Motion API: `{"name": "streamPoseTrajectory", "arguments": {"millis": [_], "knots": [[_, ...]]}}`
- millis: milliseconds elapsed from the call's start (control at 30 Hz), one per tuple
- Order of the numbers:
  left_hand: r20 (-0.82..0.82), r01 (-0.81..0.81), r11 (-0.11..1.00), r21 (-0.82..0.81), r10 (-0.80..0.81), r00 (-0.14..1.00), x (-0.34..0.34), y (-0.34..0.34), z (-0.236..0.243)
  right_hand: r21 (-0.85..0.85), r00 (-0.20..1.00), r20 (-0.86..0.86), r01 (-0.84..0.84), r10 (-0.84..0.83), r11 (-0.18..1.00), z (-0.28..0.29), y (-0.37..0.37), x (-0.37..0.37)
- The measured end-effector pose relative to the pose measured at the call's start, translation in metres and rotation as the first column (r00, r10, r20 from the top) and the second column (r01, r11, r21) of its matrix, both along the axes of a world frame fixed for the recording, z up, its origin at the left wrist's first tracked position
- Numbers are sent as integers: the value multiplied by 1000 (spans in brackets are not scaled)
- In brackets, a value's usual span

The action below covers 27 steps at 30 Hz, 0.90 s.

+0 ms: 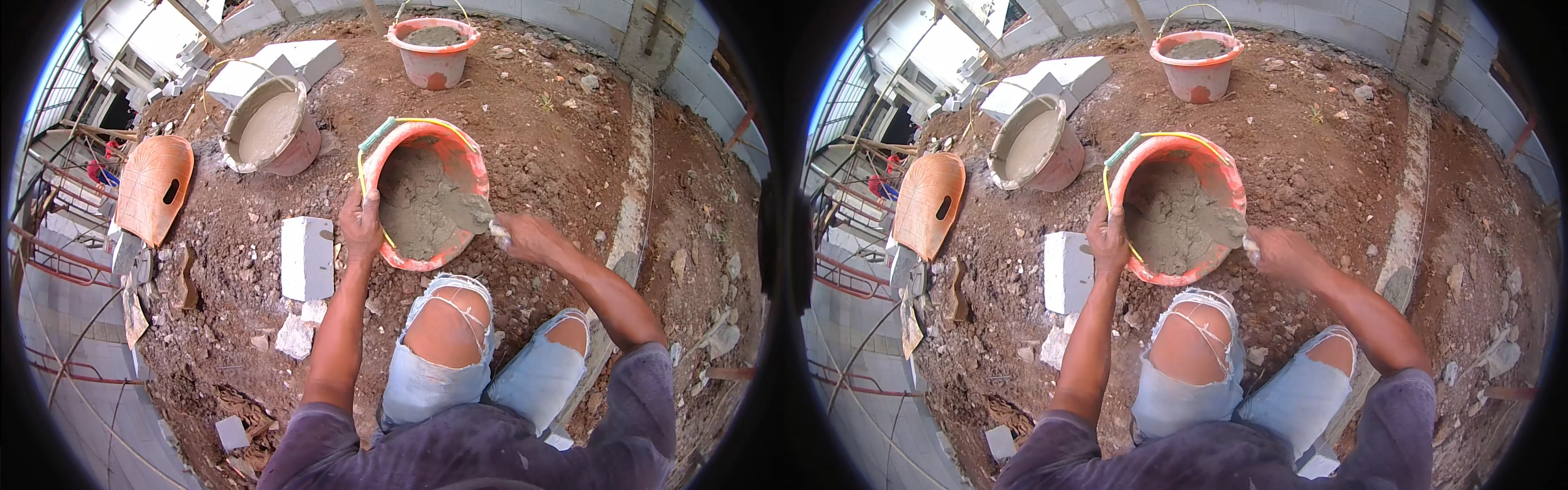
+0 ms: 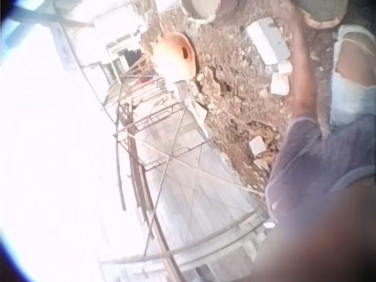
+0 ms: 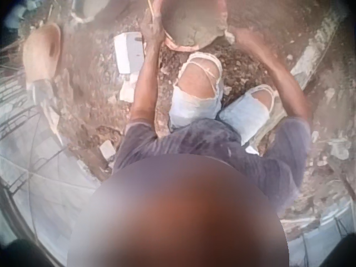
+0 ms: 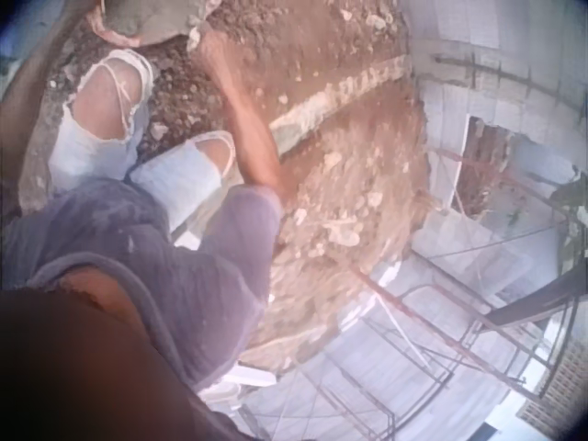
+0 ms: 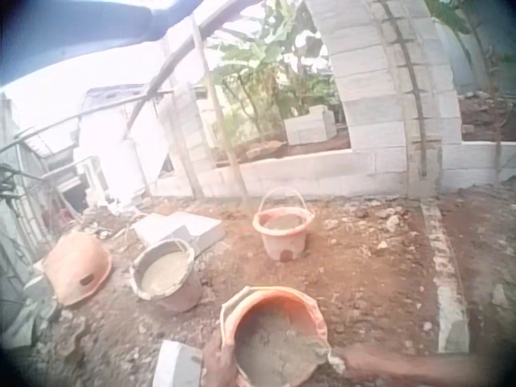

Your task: The person scoops cement from a bucket with a trowel and spreads it onto a white rectangular tile. They then place the tile onto a prepared bed of cement, tap it into position with a hammer, and continue to apply and smooth cement along the edges of the laid tiles.

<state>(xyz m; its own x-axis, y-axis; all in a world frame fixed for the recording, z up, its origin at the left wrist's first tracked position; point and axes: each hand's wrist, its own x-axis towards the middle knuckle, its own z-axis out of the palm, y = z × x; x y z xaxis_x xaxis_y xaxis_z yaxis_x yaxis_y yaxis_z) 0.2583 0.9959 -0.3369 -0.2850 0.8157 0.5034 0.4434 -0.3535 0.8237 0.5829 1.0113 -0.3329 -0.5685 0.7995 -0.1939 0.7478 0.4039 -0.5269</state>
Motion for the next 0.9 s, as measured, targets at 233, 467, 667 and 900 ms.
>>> {"name": "streamPoseTrajectory", "arguments": {"millis": [233,467,667,900], "knots": [[89,-42,999,-12,43,995,19,20,-1,-427,891,-418,-19,-178,904,-42,-17,-60],[116,-63,998,-20,64,991,33,18,5,-688,737,-524,-70,-427,723,-4,6,-119],[57,-92,995,-32,94,994,17,30,3,-621,622,-639,-69,-453,781,-15,-1,-115],[41,-87,994,59,85,996,22,55,4,-561,546,-667,80,-506,824,21,-44,-3]]}}
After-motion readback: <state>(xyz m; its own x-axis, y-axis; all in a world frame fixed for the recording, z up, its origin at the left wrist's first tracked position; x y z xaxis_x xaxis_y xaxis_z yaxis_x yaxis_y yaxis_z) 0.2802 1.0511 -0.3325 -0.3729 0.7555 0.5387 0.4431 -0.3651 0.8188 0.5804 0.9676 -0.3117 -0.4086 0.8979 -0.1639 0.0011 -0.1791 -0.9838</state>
